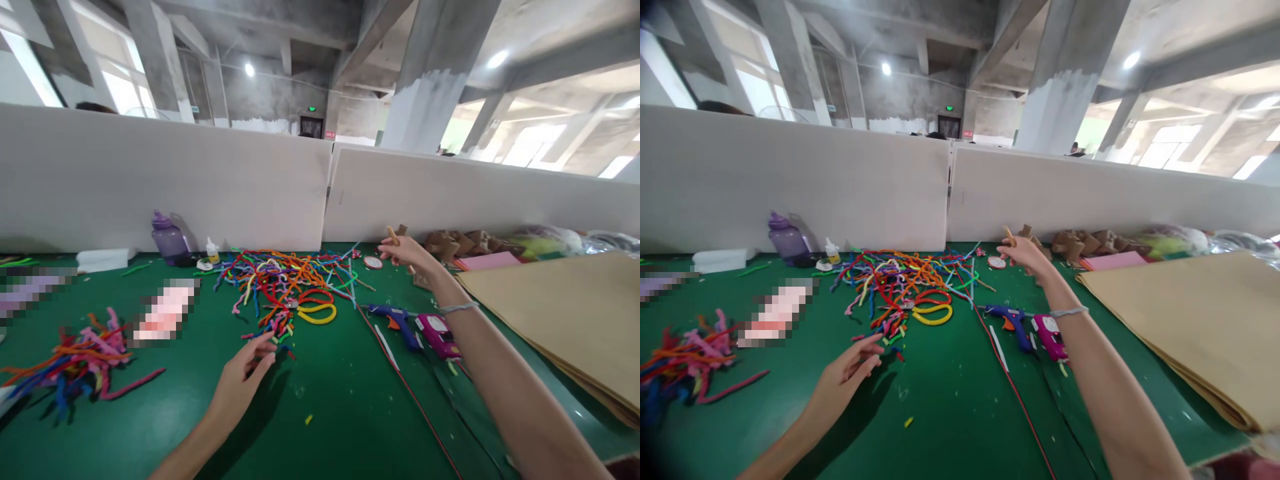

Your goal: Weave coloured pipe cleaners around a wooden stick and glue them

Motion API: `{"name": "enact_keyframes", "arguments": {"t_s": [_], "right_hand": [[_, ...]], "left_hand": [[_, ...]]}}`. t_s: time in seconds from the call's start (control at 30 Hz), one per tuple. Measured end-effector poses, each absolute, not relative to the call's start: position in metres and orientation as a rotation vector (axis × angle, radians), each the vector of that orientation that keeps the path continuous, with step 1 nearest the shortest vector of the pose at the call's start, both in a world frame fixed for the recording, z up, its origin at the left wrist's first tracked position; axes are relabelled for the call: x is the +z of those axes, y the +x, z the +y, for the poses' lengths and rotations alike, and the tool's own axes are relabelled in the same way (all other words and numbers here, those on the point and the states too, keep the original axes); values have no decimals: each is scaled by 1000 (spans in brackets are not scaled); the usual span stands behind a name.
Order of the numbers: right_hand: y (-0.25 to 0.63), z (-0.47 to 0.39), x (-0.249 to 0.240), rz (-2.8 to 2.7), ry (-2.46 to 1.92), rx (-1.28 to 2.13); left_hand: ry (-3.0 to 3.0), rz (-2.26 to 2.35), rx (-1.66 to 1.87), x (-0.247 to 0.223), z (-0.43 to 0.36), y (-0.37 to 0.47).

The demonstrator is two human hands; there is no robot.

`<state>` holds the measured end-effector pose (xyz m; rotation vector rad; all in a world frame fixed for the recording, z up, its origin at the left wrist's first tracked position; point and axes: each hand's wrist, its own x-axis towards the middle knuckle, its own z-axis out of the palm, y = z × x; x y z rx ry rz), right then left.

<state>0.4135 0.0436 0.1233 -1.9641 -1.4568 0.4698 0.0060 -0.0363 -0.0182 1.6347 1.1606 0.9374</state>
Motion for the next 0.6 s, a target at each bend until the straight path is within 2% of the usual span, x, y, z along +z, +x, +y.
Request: {"name": "enact_keyframes", "arguments": {"t_s": [0.2, 0.33, 0.37, 0.5, 0.6], "right_hand": [[413, -15, 128, -1567, -2003, 348], [356, -48, 93, -1879, -1945, 499], [340, -54, 81, -2108, -1922, 459], [291, -65, 44, -2235, -1969, 379], [274, -73, 43, -2256, -2019, 285]], "left_hand": [[1605, 1185, 899, -15, -36, 5], [1601, 1176, 886, -19, -36, 3], [1607, 1172, 883, -20, -35, 3], [1650, 1149, 899, -22, -34, 4], [1662, 1126, 930, -17, -35, 6]]}}
